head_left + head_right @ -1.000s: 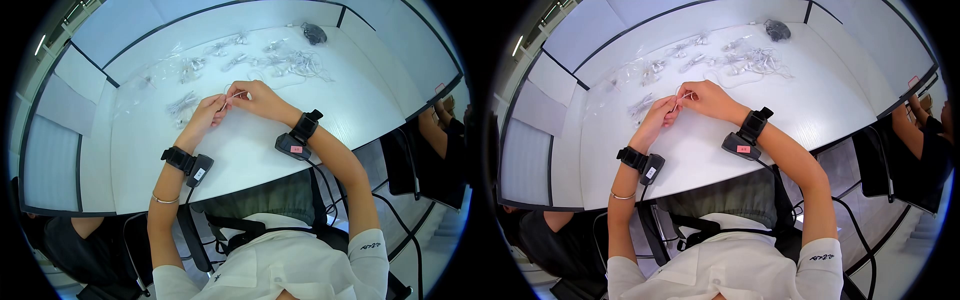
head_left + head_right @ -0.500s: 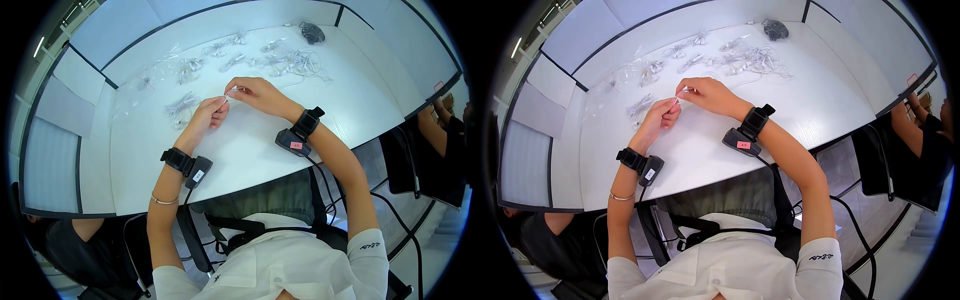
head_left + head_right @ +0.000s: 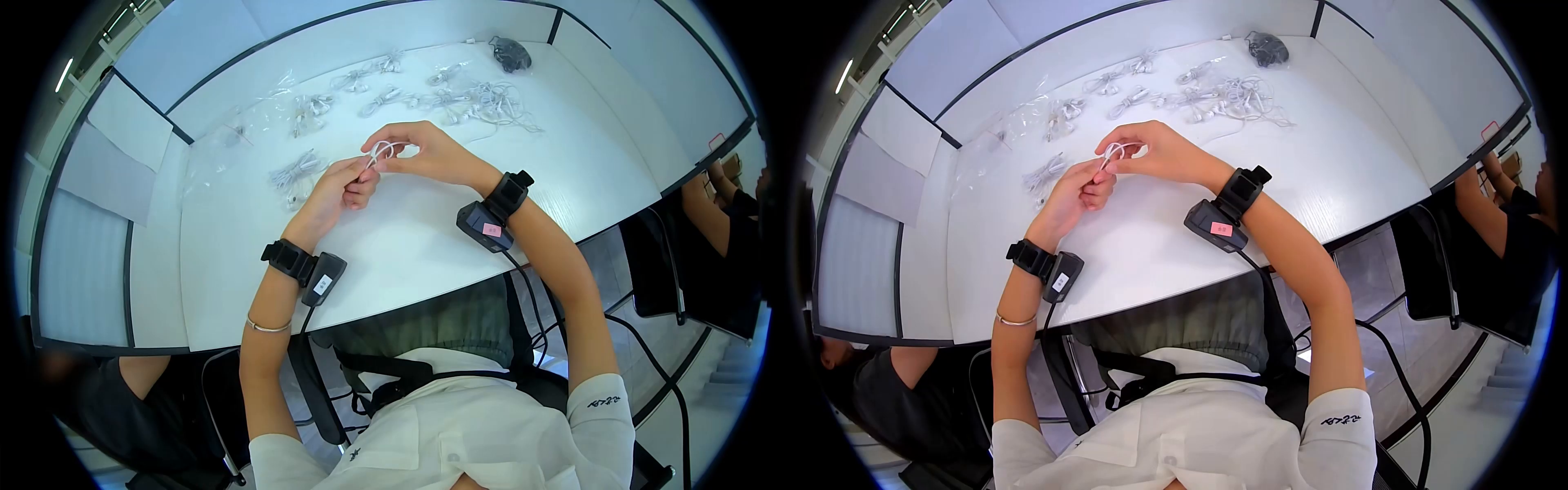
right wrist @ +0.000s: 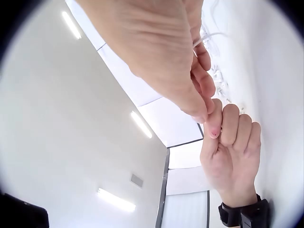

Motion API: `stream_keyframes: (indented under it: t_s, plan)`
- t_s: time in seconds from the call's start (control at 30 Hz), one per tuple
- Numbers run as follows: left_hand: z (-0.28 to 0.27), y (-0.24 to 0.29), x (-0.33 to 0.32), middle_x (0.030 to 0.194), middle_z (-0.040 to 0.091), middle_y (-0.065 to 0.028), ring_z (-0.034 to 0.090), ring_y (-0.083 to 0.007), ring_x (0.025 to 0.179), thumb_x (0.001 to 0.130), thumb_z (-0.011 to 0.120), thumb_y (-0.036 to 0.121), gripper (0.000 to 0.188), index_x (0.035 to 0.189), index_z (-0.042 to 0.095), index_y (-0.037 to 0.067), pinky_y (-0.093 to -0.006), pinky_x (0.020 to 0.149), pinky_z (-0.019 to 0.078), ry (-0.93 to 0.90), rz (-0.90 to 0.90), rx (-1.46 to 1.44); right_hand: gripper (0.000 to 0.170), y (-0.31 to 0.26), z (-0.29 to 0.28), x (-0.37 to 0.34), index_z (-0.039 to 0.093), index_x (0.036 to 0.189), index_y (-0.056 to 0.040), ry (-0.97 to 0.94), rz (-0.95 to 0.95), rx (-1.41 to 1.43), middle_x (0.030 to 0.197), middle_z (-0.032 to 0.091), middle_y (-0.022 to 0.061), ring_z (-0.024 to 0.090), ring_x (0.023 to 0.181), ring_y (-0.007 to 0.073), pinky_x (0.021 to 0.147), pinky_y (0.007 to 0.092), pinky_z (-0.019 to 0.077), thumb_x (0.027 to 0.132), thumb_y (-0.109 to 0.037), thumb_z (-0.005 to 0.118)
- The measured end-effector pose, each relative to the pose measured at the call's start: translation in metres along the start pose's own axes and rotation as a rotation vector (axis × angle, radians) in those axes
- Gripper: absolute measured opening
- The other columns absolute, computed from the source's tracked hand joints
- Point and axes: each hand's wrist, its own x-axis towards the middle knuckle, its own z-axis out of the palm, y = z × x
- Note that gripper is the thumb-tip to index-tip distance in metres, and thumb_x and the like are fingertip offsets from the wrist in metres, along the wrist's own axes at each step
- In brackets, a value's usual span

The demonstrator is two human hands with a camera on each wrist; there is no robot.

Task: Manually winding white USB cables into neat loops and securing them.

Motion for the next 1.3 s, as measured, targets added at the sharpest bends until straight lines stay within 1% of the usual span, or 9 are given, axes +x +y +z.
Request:
stream_keyframes:
  t_s: [0.4,0.67,0.77,0.9,1.0,1.1,1.13,1.27,1.3]
  plan:
    - [0.0,-0.002,0.002,0.059,0.023,0.0071,0.022,-0.0051,0.05,0.095,0.035,0.031,0.028,0.074,0.038,0.013,-0.0214,0.046,0.0187,-0.082,0.117,-0.103,0.018,-0.001,0.0,0.002,0.066,0.092,-0.0041,0.092,0.102,0.021,0.082,0.064,0.003,0.056,0.077,0.011,0.071,0.0252,0.046,0.081,-0.019,0.063]
    - [0.005,0.0,0.002,0.059,0.025,0.0081,0.021,-0.004,0.05,0.094,0.042,0.035,0.03,0.078,0.047,0.01,-0.02,0.047,0.0197,0.045,0.103,0.139,0.019,0.008,0.001,0.002,0.063,0.09,-0.0036,0.068,0.07,0.059,0.081,0.061,0.0017,0.054,0.077,0.0093,0.072,0.0242,0.0422,0.083,-0.021,0.06]
    - [0.004,-0.002,0.003,0.059,0.026,0.008,0.021,-0.0036,0.05,0.094,0.042,0.034,0.03,0.075,0.045,0.011,-0.0196,0.046,0.0201,0.068,0.103,0.181,0.02,0.009,0.001,0.001,0.059,0.098,-0.0054,0.03,0.086,0.073,0.085,0.059,0.0015,0.051,0.078,0.0086,0.073,0.0245,0.0414,0.085,-0.021,0.057]
    - [-0.003,-0.005,0.005,0.059,0.026,0.0075,0.023,-0.0036,0.05,0.094,0.041,0.031,0.029,0.074,0.043,0.011,-0.0196,0.047,0.022,0.135,0.164,0.179,0.028,0.002,0.008,0.0,0.054,0.109,-0.006,0.215,0.059,-0.17,0.09,0.056,0.0048,0.051,0.084,0.0142,0.074,0.0272,0.041,0.087,-0.024,0.055]
    - [-0.005,-0.006,0.006,0.059,0.027,0.007,0.026,-0.004,0.051,0.095,0.041,0.03,0.028,0.074,0.042,0.011,-0.0196,0.049,0.0254,0.23,0.216,0.162,0.025,0.002,0.005,0.002,0.056,0.103,-0.005,0.361,-0.015,-0.271,0.09,0.056,0.0063,0.052,0.084,0.0185,0.075,0.029,0.0409,0.087,-0.024,0.055]
    - [-0.006,-0.006,0.008,0.06,0.028,0.0063,0.028,-0.0047,0.053,0.095,0.041,0.029,0.028,0.074,0.042,0.01,-0.02,0.053,0.0298,0.312,0.23,0.147,0.018,0.008,-0.003,0.003,0.06,0.09,-0.003,0.486,-0.27,-0.691,0.087,0.058,0.0088,0.054,0.076,0.024,0.066,0.0332,0.0436,0.083,-0.019,0.058]
    - [-0.007,-0.007,0.008,0.06,0.028,0.0061,0.029,-0.005,0.053,0.095,0.04,0.028,0.028,0.074,0.042,0.01,-0.0203,0.054,0.0313,0.333,0.23,0.144,0.015,0.007,-0.003,0.001,0.061,0.082,-0.002,0.488,-0.275,-0.764,0.085,0.056,0.008,0.053,0.075,0.0239,0.063,0.0331,0.0433,0.081,-0.017,0.059]
    - [-0.008,-0.009,0.011,0.065,0.034,0.0032,0.036,-0.0078,0.059,0.096,0.039,0.027,0.028,0.073,0.04,0.01,-0.0228,0.062,0.0366,0.339,0.31,0.2,0.015,-0.002,0.004,0.0,0.063,0.084,-0.0021,0.27,0.052,-0.454,0.076,0.057,0.0088,0.053,0.065,0.021,0.06,0.0307,0.0441,0.08,-0.016,0.06]
    - [-0.008,-0.01,0.011,0.068,0.038,0.0016,0.04,-0.0093,0.063,0.096,0.038,0.026,0.029,0.072,0.039,0.01,-0.0241,0.066,0.0387,0.329,0.352,0.232,0.016,-0.001,0.007,0.0,0.063,0.085,-0.001,0.237,0.045,-0.312,0.072,0.059,0.0087,0.056,0.063,0.0169,0.062,0.0285,0.0453,0.081,-0.016,0.06]
